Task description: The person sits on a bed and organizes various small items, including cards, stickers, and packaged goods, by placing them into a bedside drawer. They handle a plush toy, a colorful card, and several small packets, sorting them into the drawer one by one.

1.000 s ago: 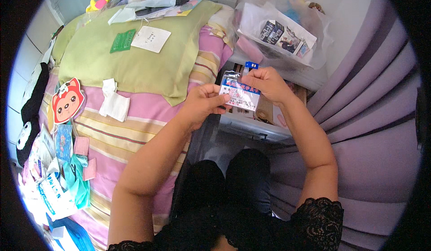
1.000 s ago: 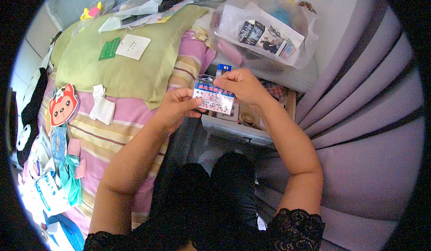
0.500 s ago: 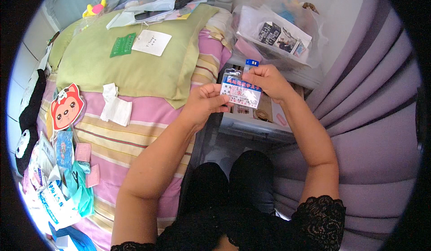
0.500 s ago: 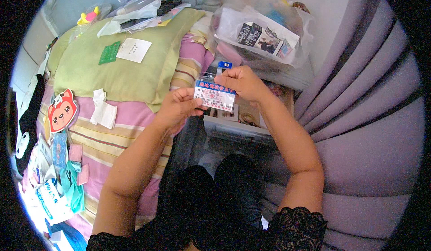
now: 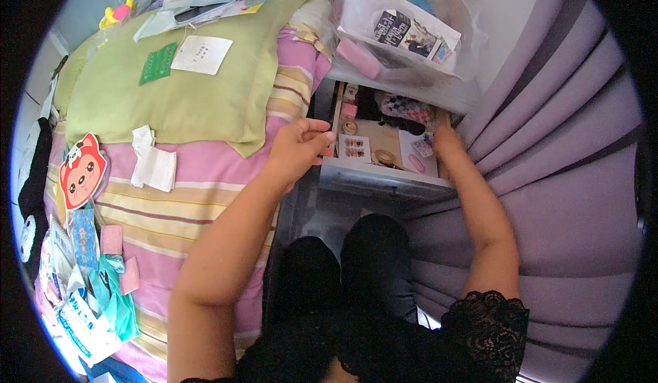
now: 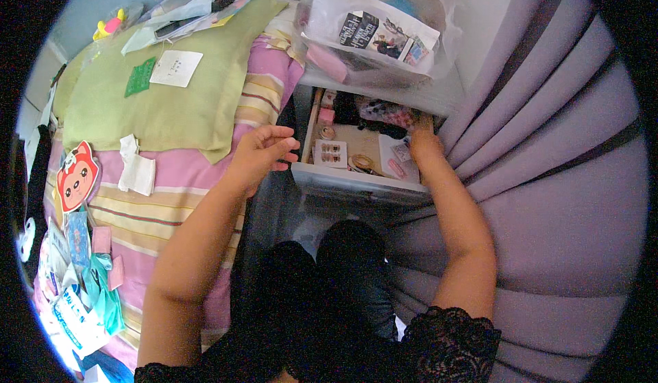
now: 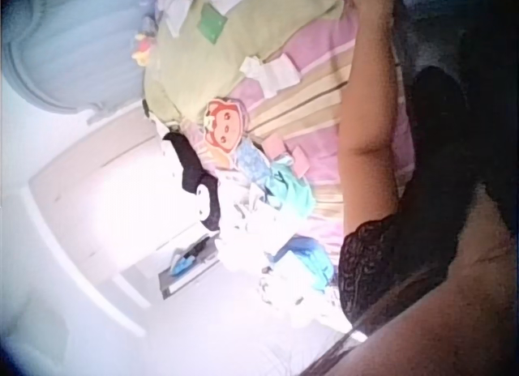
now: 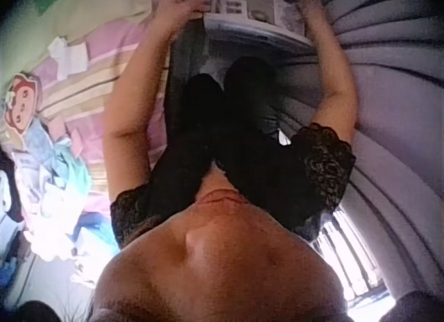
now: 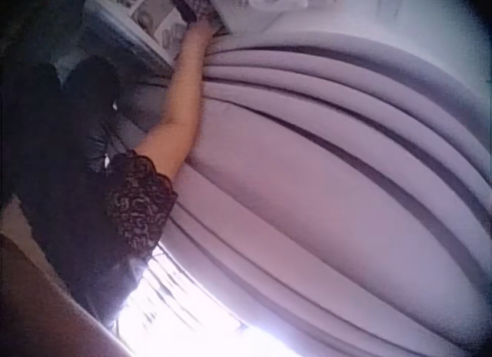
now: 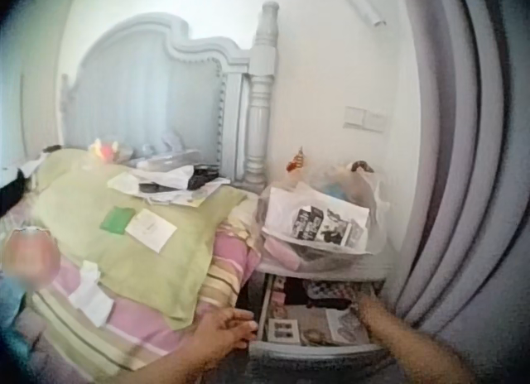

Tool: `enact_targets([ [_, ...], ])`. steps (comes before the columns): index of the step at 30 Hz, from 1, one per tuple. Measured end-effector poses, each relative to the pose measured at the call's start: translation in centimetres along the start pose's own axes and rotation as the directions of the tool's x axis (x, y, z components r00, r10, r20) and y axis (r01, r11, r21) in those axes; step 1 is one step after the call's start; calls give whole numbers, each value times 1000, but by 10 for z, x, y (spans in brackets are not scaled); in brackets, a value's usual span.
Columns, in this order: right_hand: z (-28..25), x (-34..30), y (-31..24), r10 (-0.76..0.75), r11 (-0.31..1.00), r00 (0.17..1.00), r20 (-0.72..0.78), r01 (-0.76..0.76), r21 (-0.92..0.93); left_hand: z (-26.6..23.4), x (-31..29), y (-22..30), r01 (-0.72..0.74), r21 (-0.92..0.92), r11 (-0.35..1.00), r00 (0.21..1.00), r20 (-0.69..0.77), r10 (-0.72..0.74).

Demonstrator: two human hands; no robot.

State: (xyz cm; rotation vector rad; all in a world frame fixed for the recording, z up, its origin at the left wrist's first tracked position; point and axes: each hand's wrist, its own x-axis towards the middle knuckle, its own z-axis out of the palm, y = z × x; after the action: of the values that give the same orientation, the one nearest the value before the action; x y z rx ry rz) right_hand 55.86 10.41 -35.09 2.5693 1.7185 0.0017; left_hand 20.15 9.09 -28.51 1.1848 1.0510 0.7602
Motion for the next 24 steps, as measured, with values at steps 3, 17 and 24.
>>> enact_targets([
  [3,21,4,29,-14,973,999,32,20,-229,5,2,0,-46,58,997,998,48,43],
  [17,-157,-179,-240,-775,330,456,-438,883,335,-82,-142,66,-409,714,568,723,-125,679],
  [24,-135,-273,-400,-834,-382,-119,-538,829,408,-160,-293,-5,63,709,702,494,-633,596],
])
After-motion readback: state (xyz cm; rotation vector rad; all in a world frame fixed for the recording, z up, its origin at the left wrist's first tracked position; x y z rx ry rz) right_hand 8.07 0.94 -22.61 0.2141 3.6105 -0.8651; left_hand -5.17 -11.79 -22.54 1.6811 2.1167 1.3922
